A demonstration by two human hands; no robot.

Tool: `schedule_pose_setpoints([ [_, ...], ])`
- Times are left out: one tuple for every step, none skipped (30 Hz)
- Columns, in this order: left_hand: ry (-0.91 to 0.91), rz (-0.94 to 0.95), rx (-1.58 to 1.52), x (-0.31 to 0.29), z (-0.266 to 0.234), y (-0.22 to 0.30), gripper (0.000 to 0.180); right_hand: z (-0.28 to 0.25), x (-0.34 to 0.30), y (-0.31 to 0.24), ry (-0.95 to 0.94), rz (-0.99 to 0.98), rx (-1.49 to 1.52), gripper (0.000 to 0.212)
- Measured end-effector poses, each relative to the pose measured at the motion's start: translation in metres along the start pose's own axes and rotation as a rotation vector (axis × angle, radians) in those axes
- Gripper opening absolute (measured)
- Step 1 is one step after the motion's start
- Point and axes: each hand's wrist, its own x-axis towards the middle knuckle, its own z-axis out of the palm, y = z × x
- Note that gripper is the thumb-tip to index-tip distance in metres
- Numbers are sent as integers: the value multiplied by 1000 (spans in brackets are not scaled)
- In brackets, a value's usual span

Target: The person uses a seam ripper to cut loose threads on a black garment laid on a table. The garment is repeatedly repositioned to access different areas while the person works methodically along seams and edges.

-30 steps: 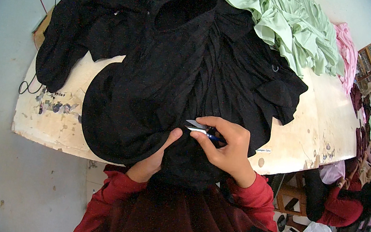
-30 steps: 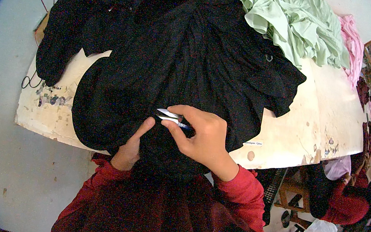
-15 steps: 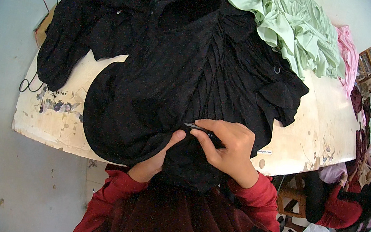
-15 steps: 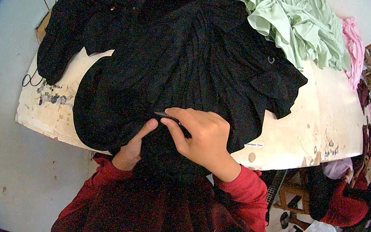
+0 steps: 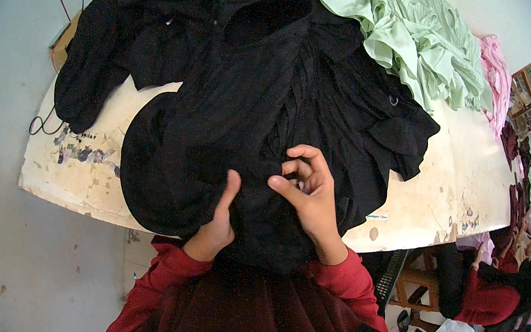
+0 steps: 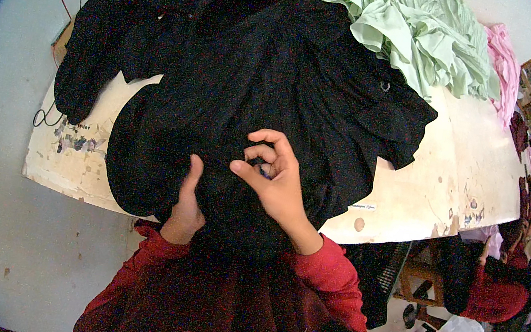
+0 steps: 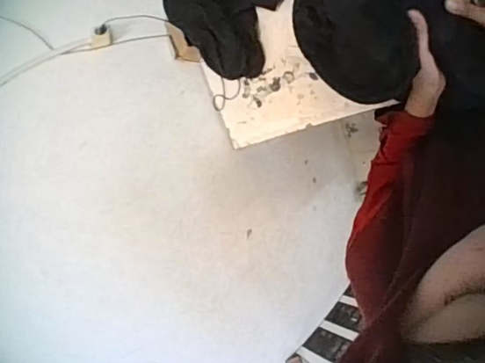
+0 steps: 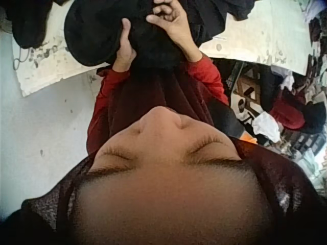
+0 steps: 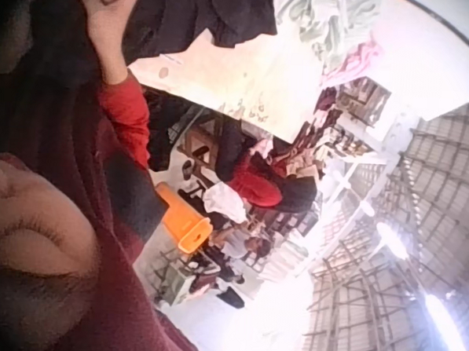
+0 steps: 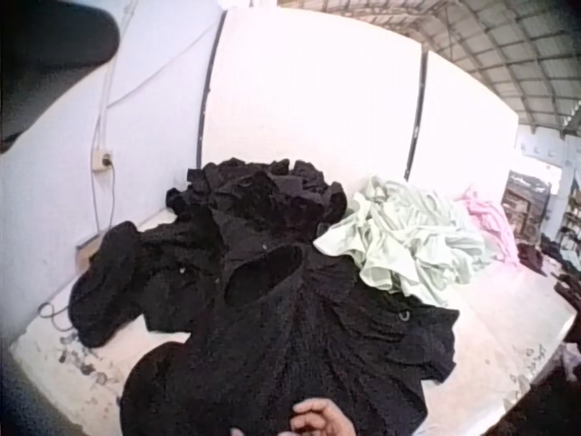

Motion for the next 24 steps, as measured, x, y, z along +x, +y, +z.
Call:
schedule_pose_setpoints([
  [16,-24,-62,1,-4,1,64,2,-2,-9,20,38,175,40],
  [52,-16,-75,0,-2,1,63,0,-2,-8,7,81,225,40],
  [87,-11,-88,-2,1,1,63,-4,-3,-7,-4,124,274,40],
  [122,-7,-102,-4,3,0,63,-6,-4,-6,-15,166,322,41],
  [114,-4,-103,-4,2,-1,63,-6,-5,-7,19,143,219,33],
  [112,0,-106,-5,1,-3,62,-5,-6,-8,56,53,106,29],
  [109,4,-108,-6,1,-4,62,-5,-7,-9,93,-37,-9,26],
  [128,12,-70,-7,2,-4,61,-5,-9,-11,131,-127,-123,23],
  [147,21,-33,-9,3,-5,60,-1,-14,-22,167,-136,-143,12],
  [166,30,4,-11,4,-7,60,-1,-17,-23,134,-116,-184,10],
  [145,42,-13,-12,2,-9,59,-1,-20,-24,102,-97,-224,9],
  [122,53,-26,-12,0,-12,59,-1,-21,-26,71,-79,-263,8],
  [99,64,-41,-13,-1,-14,59,7,-22,-34,87,-57,-355,7],
  [110,37,-31,-15,0,-14,58,12,-21,-32,100,-73,-369,8],
  [118,10,-23,-17,1,-14,56,13,-19,-26,101,-74,-378,8],
  [127,-16,-15,-18,2,-13,54,11,-16,-20,101,-74,-386,7],
  [124,-23,-6,-18,3,-12,53,9,-15,-19,54,51,-163,7],
  [124,-31,4,-18,4,-10,51,5,-14,-20,5,176,61,7],
  [123,-38,14,-18,5,-8,50,3,-13,-19,-44,300,285,8],
  [138,-52,-4,-18,8,-5,47,1,-13,-13,-98,319,439,9],
  [153,-66,-23,-19,11,-3,44,0,-13,-4,-152,338,592,12],
  [168,-81,-41,-19,12,-2,42,-1,-13,1,-206,356,745,14],
  [137,-83,-84,-18,10,-2,43,-7,-15,0,-256,355,727,25],
  [109,-84,-129,-18,5,-2,45,-6,-15,-4,-184,236,490,28],
])
